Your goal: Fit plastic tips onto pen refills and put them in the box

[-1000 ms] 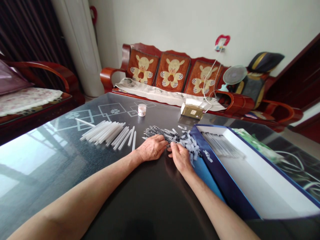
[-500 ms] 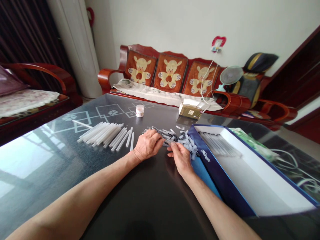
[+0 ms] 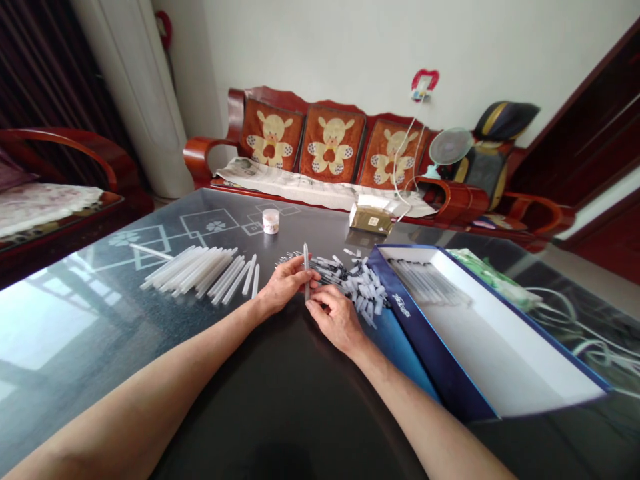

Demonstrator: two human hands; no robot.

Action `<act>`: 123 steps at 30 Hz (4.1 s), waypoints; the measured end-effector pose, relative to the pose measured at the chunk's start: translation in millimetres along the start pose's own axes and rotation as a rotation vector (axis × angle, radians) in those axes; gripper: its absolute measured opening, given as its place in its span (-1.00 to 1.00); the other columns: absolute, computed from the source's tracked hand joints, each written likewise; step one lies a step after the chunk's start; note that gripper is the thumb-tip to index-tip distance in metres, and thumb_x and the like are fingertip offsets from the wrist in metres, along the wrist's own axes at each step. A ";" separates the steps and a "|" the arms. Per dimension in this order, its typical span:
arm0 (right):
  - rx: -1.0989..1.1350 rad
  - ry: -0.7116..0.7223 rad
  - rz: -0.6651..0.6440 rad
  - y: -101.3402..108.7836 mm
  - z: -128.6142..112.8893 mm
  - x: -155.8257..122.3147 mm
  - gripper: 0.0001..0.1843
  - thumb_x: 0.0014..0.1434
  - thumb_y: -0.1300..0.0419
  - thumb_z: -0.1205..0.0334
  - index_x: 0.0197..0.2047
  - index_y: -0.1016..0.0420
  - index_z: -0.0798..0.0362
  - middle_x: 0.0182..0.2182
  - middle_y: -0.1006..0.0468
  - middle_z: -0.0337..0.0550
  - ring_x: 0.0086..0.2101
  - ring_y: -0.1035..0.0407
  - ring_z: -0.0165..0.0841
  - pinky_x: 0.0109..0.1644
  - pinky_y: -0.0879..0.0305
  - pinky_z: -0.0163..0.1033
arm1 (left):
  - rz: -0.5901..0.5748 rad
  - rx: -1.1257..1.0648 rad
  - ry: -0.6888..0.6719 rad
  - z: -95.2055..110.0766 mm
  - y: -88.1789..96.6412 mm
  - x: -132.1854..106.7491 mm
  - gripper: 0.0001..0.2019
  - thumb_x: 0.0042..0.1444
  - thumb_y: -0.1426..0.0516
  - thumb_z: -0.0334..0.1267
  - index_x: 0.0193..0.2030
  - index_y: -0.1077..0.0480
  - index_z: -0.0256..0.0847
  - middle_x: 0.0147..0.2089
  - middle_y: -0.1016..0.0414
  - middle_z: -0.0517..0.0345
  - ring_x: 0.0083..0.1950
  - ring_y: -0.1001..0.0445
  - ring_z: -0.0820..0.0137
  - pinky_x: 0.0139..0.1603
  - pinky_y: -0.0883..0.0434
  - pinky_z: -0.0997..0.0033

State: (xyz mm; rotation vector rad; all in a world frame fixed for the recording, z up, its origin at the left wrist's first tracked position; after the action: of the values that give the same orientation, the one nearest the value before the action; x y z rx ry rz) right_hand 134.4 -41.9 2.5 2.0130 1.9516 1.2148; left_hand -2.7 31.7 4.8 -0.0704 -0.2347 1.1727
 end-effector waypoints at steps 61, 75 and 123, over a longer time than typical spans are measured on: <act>0.412 -0.376 0.165 14.4 23.0 11.9 -0.64 0.06 -0.19 0.03 -0.12 -0.50 0.05 -0.32 -0.58 -0.16 -0.31 -0.48 -0.33 -0.26 -0.40 -0.25 | -0.142 1.308 -0.628 -1.6 7.0 -13.0 -0.69 0.31 0.07 -0.22 0.05 -0.38 -0.22 -0.19 -0.55 0.04 -0.20 -0.55 0.32 -0.23 -0.45 0.41; 0.672 -0.487 0.234 5.5 30.8 7.2 -0.66 -0.06 -0.33 0.06 -0.19 -0.54 0.02 -0.34 -0.56 -0.24 -0.30 -0.45 -0.39 -0.33 -0.40 -0.34 | -0.178 1.265 -0.689 -0.1 5.0 -14.6 -0.74 0.29 0.05 -0.26 0.01 -0.36 -0.22 -0.21 -0.56 0.06 -0.21 -0.56 0.35 -0.22 -0.46 0.43; -0.543 -0.185 -0.114 89.3 26.3 15.9 -0.80 -0.03 -0.14 0.32 -0.36 -0.58 -0.03 -0.56 -0.55 -0.28 -0.52 -0.38 -0.39 -0.40 -0.17 -0.33 | -0.189 1.335 -0.670 -3.7 7.7 -12.8 -0.73 0.31 0.08 -0.20 -0.18 -0.41 -0.22 -0.36 -0.46 0.11 -0.32 -0.49 0.41 -0.32 -0.38 0.49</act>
State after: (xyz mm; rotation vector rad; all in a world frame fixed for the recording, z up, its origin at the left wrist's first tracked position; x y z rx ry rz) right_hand 219.5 -32.4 42.4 1.6445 1.4292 1.2986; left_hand -13.5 23.2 -2.0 1.4937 -0.0004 0.9336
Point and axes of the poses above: each hand's wrist, its own x-axis towards the middle knuckle, its own y-axis out of the back of the hand, z = x × y, the point moved 1 cm from there along x, towards the middle knuckle
